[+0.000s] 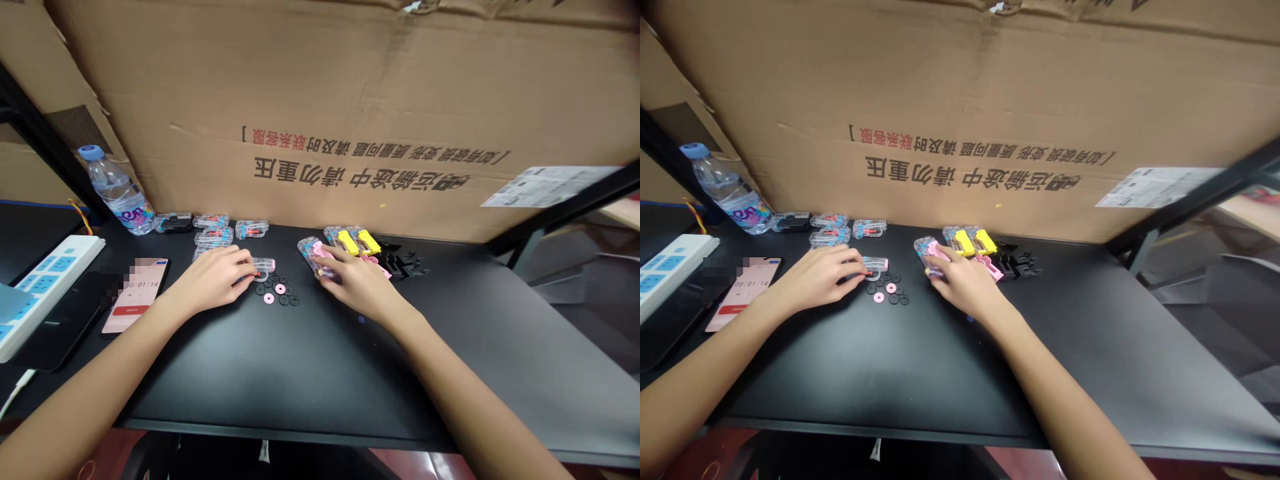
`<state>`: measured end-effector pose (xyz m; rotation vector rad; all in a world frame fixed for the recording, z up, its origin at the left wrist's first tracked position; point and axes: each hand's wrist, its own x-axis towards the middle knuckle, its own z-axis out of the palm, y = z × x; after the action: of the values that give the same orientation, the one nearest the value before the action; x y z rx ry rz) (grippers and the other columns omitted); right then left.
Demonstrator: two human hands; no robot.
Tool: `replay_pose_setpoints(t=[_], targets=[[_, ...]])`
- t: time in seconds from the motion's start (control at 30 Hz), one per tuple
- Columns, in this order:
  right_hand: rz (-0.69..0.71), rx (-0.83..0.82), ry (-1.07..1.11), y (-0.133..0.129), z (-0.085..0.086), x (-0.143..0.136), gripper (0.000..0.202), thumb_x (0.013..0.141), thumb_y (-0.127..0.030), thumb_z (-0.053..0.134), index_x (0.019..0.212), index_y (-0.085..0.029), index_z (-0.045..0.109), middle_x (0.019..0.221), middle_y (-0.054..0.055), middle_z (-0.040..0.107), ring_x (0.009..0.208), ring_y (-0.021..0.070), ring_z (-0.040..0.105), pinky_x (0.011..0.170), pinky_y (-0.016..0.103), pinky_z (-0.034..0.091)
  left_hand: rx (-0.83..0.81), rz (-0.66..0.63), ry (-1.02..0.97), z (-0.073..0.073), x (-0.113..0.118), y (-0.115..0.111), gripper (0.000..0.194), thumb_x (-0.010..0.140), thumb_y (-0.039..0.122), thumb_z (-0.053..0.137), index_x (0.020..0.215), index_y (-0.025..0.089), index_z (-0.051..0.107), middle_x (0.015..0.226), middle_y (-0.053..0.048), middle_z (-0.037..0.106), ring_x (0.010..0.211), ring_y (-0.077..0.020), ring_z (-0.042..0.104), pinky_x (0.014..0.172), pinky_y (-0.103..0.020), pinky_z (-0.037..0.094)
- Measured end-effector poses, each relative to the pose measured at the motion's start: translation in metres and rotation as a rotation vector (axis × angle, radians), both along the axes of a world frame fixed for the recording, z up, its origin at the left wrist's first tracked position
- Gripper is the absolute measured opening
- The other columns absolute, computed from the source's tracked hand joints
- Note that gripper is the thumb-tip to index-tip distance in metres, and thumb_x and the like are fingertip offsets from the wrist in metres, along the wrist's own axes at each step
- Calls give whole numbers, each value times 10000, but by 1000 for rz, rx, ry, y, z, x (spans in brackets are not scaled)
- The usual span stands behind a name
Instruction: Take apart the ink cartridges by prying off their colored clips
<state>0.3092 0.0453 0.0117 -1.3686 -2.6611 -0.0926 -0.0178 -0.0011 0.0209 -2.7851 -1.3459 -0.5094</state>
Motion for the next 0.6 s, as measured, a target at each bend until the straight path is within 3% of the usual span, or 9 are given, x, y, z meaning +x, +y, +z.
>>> replay_pose_setpoints(t=[0.1, 0.27, 0.43, 0.6], targets=[[-20, -13, -32, -1, -1, 1, 434, 1013, -267, 644, 1437, -232, 728, 1602, 146, 611, 1098, 362, 818, 885, 499, 693, 11, -16, 2, -6, 9, -1, 280, 1078, 280, 543, 1170, 200, 795, 1133, -107, 744, 1041, -268, 672, 912, -416, 561], [-16, -30, 5, 1, -3, 3, 466, 1010, -258, 635, 1473, -241, 690, 1602, 129, 616, 1179, 359, 792, 917, 486, 689, 27, 35, 99, -16, 17, -4, 404, 1096, 346, 536, 1428, 162, 673, 1395, -154, 693, 1260, -332, 633, 1075, -502, 498], [1, -50, 40, 1, -7, 2, 569, 1024, -301, 601, 1577, -174, 567, 1631, 180, 574, 1165, 372, 790, 913, 514, 684, 1, 106, 92, -25, 16, -2, 550, 1121, 485, 487, 1554, 158, 575, 1626, -170, 567, 1517, -365, 499, 1280, -592, 323], [-9, -58, 37, 0, -7, 0, 544, 1031, -321, 593, 1562, -203, 573, 1622, 173, 581, 1145, 357, 790, 879, 475, 678, -58, 165, 76, -29, 13, 0, 636, 1141, 556, 403, 1619, 149, 508, 1708, -168, 473, 1608, -334, 417, 1356, -608, 199]])
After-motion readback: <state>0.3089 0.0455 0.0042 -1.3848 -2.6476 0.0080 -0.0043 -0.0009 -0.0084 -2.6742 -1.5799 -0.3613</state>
